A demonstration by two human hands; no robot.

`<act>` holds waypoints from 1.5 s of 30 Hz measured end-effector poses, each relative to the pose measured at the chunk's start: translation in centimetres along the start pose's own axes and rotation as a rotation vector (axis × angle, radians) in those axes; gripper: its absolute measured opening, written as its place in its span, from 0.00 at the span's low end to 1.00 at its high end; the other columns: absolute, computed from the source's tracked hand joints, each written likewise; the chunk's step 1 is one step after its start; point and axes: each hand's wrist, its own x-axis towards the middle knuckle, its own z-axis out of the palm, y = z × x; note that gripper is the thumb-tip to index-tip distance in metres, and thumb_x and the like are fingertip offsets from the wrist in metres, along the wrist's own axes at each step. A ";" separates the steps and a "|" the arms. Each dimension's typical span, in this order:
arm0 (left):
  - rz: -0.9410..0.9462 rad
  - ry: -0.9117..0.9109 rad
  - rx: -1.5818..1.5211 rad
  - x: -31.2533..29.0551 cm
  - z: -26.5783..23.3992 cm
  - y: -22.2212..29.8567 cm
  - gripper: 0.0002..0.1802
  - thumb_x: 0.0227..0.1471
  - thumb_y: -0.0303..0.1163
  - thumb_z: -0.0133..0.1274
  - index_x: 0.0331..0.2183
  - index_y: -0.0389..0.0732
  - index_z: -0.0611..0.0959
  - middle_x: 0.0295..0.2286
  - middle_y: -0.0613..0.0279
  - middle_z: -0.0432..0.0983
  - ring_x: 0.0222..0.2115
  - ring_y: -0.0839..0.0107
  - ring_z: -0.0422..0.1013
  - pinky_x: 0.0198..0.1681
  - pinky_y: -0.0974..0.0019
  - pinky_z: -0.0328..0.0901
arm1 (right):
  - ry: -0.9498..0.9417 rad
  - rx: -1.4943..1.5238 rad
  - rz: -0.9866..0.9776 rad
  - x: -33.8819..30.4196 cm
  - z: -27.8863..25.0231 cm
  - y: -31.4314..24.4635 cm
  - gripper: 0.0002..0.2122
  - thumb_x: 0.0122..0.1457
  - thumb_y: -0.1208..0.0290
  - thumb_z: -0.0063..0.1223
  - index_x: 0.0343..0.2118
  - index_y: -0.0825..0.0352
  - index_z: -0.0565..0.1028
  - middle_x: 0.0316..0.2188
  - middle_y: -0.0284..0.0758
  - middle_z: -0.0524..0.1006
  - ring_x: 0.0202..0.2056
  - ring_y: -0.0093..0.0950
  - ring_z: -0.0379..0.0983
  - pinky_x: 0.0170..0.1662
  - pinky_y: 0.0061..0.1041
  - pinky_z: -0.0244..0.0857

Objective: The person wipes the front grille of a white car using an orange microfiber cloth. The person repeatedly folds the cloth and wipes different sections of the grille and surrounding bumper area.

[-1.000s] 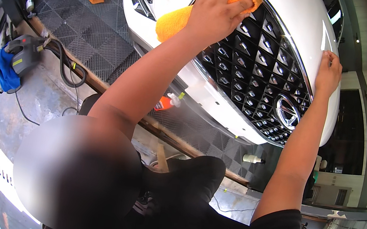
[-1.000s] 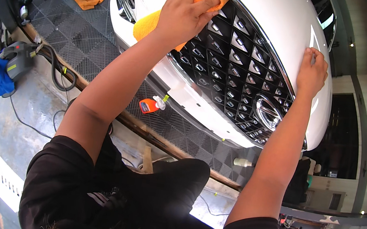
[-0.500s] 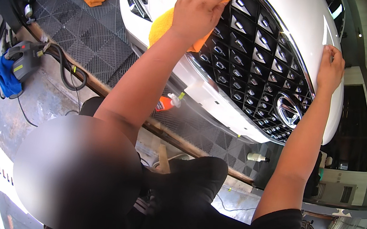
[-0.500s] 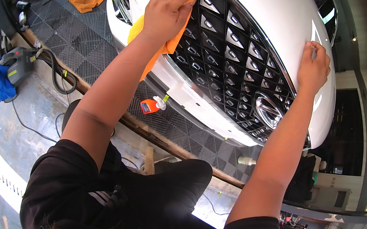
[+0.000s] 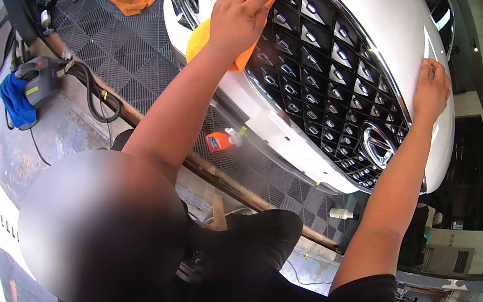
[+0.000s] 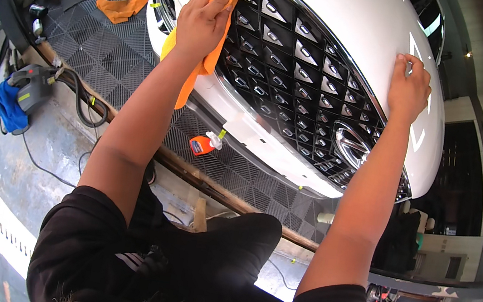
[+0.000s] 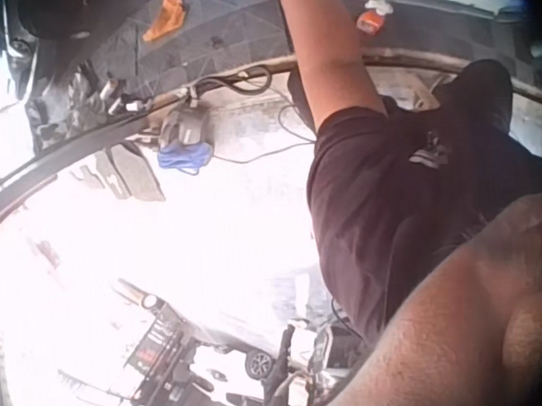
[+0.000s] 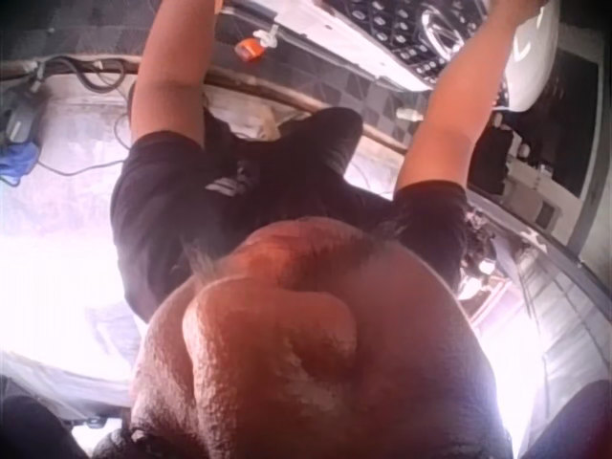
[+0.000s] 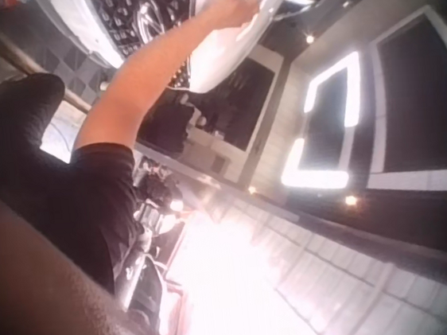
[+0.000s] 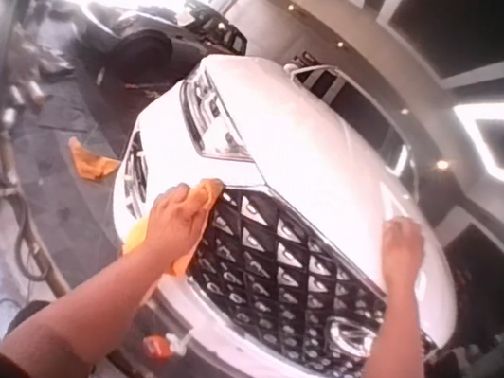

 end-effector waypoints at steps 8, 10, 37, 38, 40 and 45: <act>0.205 -0.046 -0.069 2.1 0.5 5.5 0.17 0.49 0.31 0.63 0.44 0.51 0.86 0.30 0.64 0.71 0.32 0.61 0.72 0.36 0.58 0.65 | -0.014 -0.034 0.009 0.0 0.1 -0.2 0.21 0.67 0.42 0.46 0.54 0.45 0.78 0.58 0.28 0.75 0.60 0.40 0.68 0.64 0.42 0.61; 0.225 -0.088 -0.039 1.4 0.5 6.1 0.20 0.48 0.31 0.64 0.45 0.54 0.86 0.31 0.67 0.71 0.33 0.64 0.71 0.37 0.59 0.65 | -0.012 -0.013 -0.001 -0.5 -0.4 -0.7 0.21 0.67 0.42 0.46 0.54 0.45 0.78 0.58 0.28 0.75 0.61 0.40 0.68 0.64 0.42 0.60; -0.512 -0.321 -0.252 -11.6 -5.5 -5.3 0.17 0.61 0.35 0.59 0.50 0.41 0.85 0.39 0.58 0.76 0.38 0.62 0.75 0.45 0.62 0.68 | 0.033 0.053 -0.086 0.6 -0.1 0.9 0.19 0.66 0.45 0.49 0.51 0.49 0.81 0.53 0.33 0.78 0.55 0.38 0.74 0.62 0.38 0.63; -0.508 -0.303 -0.332 -11.3 -5.5 -4.8 0.18 0.61 0.34 0.59 0.51 0.38 0.84 0.40 0.57 0.76 0.38 0.64 0.74 0.46 0.67 0.68 | 0.025 0.045 -0.075 0.4 -0.2 0.9 0.19 0.66 0.45 0.49 0.51 0.49 0.81 0.53 0.33 0.79 0.55 0.38 0.74 0.62 0.38 0.62; -0.396 -0.258 -0.366 -8.7 -6.2 -2.8 0.19 0.60 0.34 0.61 0.50 0.35 0.84 0.41 0.57 0.75 0.39 0.64 0.74 0.46 0.66 0.68 | 0.013 0.062 -0.051 0.3 0.7 0.2 0.19 0.66 0.45 0.49 0.51 0.49 0.81 0.53 0.33 0.79 0.55 0.37 0.74 0.62 0.38 0.62; -0.083 -0.399 -0.216 -1.6 -7.7 4.7 0.25 0.56 0.36 0.64 0.53 0.37 0.80 0.39 0.55 0.76 0.38 0.60 0.75 0.44 0.62 0.70 | 0.025 0.042 -0.033 0.1 0.6 1.1 0.19 0.66 0.43 0.48 0.52 0.47 0.80 0.55 0.31 0.78 0.58 0.39 0.72 0.62 0.41 0.62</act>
